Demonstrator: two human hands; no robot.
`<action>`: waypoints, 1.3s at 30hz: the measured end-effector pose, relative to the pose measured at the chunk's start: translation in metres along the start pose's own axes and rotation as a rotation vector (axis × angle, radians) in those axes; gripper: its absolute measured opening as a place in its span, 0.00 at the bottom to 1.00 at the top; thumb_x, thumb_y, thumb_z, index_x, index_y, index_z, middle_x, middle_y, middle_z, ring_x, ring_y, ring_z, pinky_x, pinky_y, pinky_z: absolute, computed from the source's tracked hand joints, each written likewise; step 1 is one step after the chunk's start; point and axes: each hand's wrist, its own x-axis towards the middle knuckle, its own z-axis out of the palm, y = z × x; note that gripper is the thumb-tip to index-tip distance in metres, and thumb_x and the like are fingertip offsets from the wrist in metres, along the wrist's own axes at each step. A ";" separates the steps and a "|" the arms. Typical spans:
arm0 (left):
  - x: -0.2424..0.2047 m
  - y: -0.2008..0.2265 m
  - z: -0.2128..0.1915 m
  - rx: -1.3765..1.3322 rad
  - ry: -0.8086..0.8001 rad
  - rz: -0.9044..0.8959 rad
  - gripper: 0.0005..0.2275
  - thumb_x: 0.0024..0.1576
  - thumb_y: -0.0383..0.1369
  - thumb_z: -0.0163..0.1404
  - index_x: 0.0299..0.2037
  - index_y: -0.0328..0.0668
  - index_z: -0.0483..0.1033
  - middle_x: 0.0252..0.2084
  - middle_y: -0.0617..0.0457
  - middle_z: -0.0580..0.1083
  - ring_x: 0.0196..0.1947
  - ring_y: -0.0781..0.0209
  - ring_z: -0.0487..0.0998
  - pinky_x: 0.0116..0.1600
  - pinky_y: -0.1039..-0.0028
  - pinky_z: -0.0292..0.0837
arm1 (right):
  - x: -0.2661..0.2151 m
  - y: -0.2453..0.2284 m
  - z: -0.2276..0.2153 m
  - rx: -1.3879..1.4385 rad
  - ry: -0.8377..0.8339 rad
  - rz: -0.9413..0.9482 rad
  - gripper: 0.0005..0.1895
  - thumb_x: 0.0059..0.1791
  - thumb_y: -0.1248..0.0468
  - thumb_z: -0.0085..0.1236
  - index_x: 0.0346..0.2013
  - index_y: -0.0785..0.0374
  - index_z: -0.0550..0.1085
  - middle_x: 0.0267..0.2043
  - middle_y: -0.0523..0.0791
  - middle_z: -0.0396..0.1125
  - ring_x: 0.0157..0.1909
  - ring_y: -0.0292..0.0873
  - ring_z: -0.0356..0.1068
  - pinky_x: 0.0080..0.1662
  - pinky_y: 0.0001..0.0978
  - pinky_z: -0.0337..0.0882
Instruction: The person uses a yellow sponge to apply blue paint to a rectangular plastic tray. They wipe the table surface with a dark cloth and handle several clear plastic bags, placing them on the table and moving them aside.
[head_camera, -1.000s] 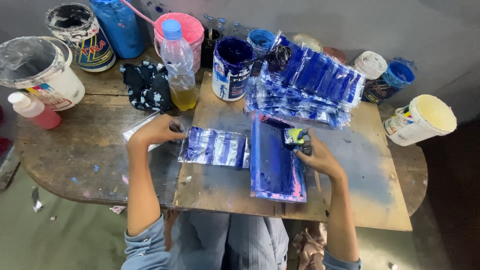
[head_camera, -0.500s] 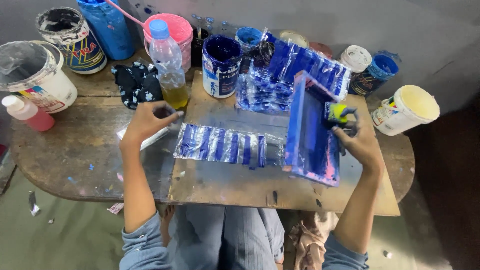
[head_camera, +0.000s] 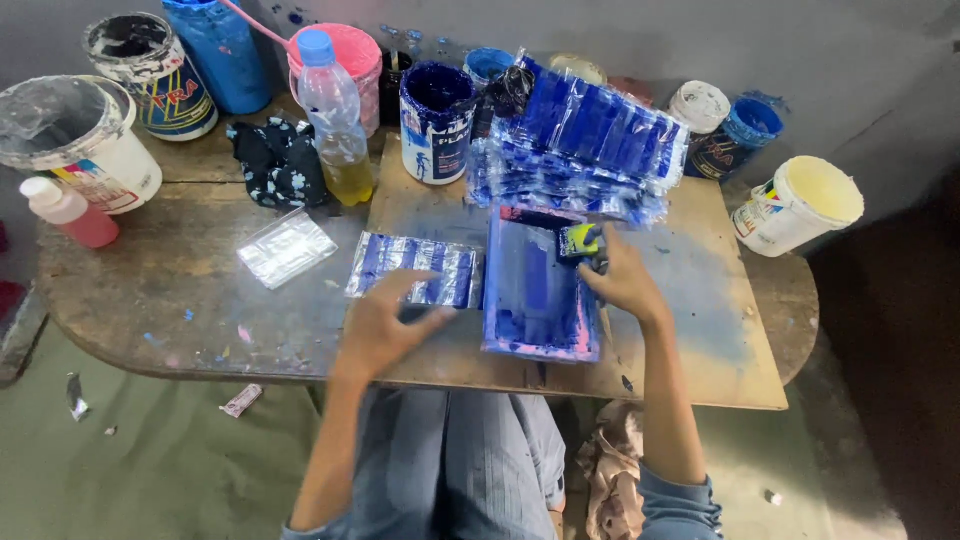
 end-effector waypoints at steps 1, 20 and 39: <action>-0.004 0.004 0.013 0.002 0.000 -0.002 0.19 0.53 0.42 0.62 0.52 0.46 0.79 0.48 0.43 0.80 0.52 0.45 0.79 0.58 0.58 0.73 | -0.002 -0.005 0.001 0.002 -0.002 -0.001 0.28 0.47 0.58 0.64 0.58 0.62 0.65 0.36 0.60 0.75 0.37 0.60 0.77 0.38 0.50 0.77; -0.021 0.013 0.054 0.198 -0.301 0.055 0.34 0.55 0.46 0.61 0.70 0.46 0.62 0.62 0.41 0.72 0.66 0.45 0.68 0.72 0.49 0.53 | 0.003 0.010 0.004 -0.105 -0.017 -0.024 0.30 0.46 0.52 0.62 0.58 0.61 0.66 0.34 0.60 0.75 0.41 0.66 0.76 0.43 0.59 0.73; -0.020 0.004 0.082 0.432 -0.309 0.051 0.38 0.58 0.59 0.50 0.73 0.46 0.59 0.75 0.52 0.59 0.77 0.50 0.50 0.74 0.41 0.41 | 0.061 -0.008 0.035 -0.407 0.362 -0.262 0.11 0.45 0.61 0.67 0.42 0.47 0.81 0.39 0.42 0.76 0.42 0.51 0.77 0.42 0.43 0.77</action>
